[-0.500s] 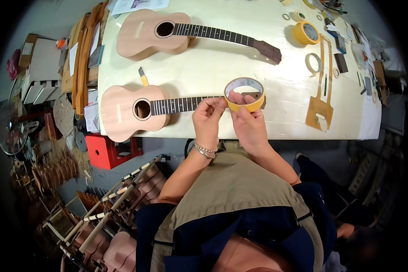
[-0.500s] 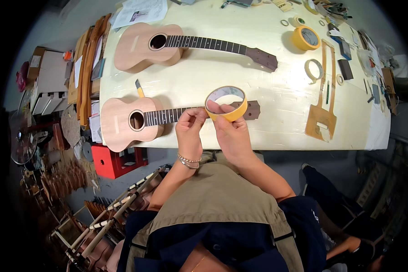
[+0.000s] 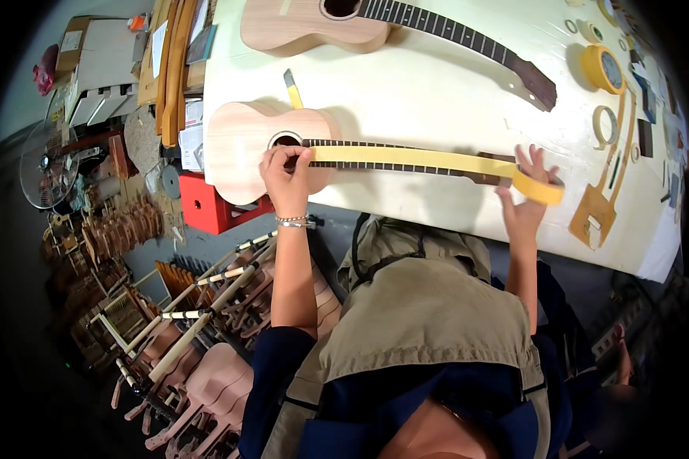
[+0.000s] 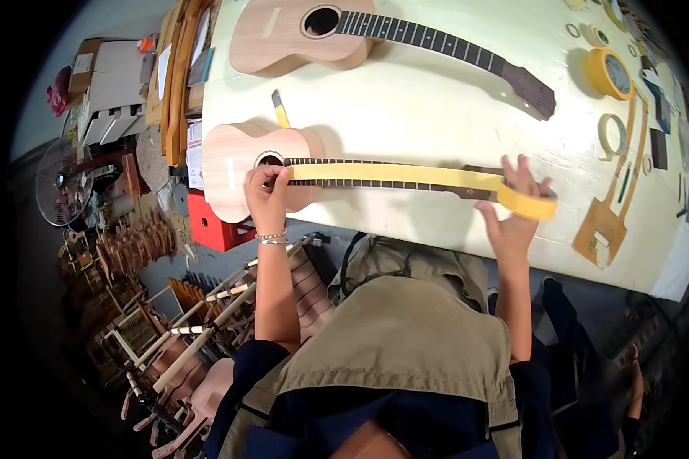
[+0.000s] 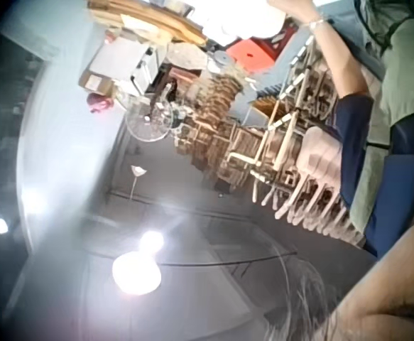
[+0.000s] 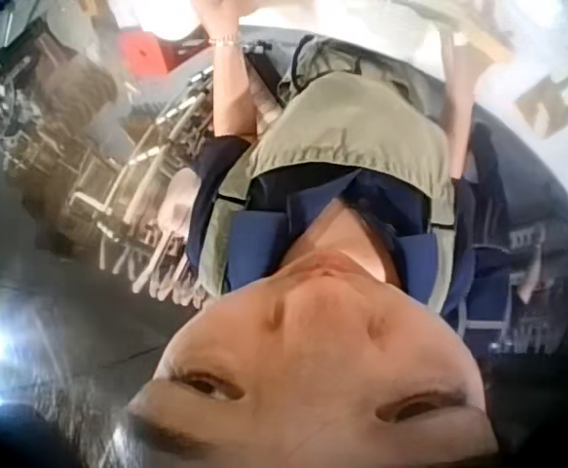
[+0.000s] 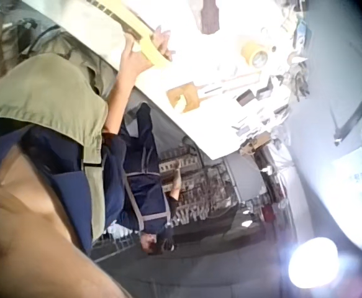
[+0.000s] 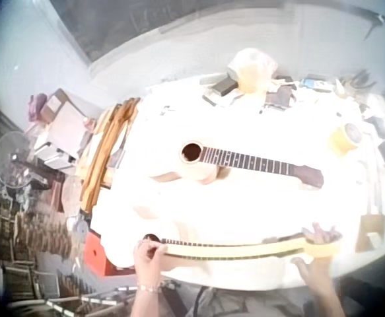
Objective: The person applies masking tape to the fretboard of an acoustic guitar body. They then use a template and pencil to mark the body, followed by applying tape around the soundhole. The process is repeated for multiple guitar bodies in a workshop setting.
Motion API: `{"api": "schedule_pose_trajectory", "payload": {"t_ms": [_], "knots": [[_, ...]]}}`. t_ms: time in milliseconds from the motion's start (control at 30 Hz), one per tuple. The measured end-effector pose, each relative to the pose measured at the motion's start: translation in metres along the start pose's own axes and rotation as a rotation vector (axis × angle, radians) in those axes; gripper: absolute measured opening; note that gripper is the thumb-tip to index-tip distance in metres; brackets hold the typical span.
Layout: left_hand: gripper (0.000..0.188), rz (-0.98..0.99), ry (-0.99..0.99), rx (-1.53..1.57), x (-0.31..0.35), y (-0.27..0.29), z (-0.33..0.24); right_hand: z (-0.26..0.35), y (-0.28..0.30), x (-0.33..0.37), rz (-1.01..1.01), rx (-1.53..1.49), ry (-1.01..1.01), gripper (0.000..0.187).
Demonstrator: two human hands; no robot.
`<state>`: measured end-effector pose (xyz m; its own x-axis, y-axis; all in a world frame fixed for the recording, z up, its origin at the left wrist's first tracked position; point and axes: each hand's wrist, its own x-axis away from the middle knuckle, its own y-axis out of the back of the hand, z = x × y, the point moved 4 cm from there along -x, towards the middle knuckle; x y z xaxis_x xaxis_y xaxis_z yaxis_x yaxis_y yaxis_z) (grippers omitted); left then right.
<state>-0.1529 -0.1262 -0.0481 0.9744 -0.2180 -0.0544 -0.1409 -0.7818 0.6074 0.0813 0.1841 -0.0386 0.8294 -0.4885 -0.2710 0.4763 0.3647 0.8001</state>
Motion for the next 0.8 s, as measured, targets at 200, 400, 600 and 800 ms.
{"api": "schedule_pose_trajectory", "payload": {"t_ms": [200,400,600,800], "knots": [[0.015,0.08,0.155,0.119,-0.013,0.004,0.022,-0.012,-0.028,0.006,-0.029,-0.256,-0.361,0.077],[0.047,0.004,0.26,0.036,-0.017,0.001,0.013,-0.005,-0.026,0.0,-0.059,-0.291,-0.45,0.09],[0.046,-0.023,0.274,0.037,-0.018,-0.001,0.026,-0.004,-0.028,-0.001,-0.074,-0.35,-0.511,0.089],[0.047,-0.165,0.14,-0.113,-0.013,-0.002,0.015,-0.005,-0.031,0.004,-0.114,-0.416,-0.543,0.084]]}}
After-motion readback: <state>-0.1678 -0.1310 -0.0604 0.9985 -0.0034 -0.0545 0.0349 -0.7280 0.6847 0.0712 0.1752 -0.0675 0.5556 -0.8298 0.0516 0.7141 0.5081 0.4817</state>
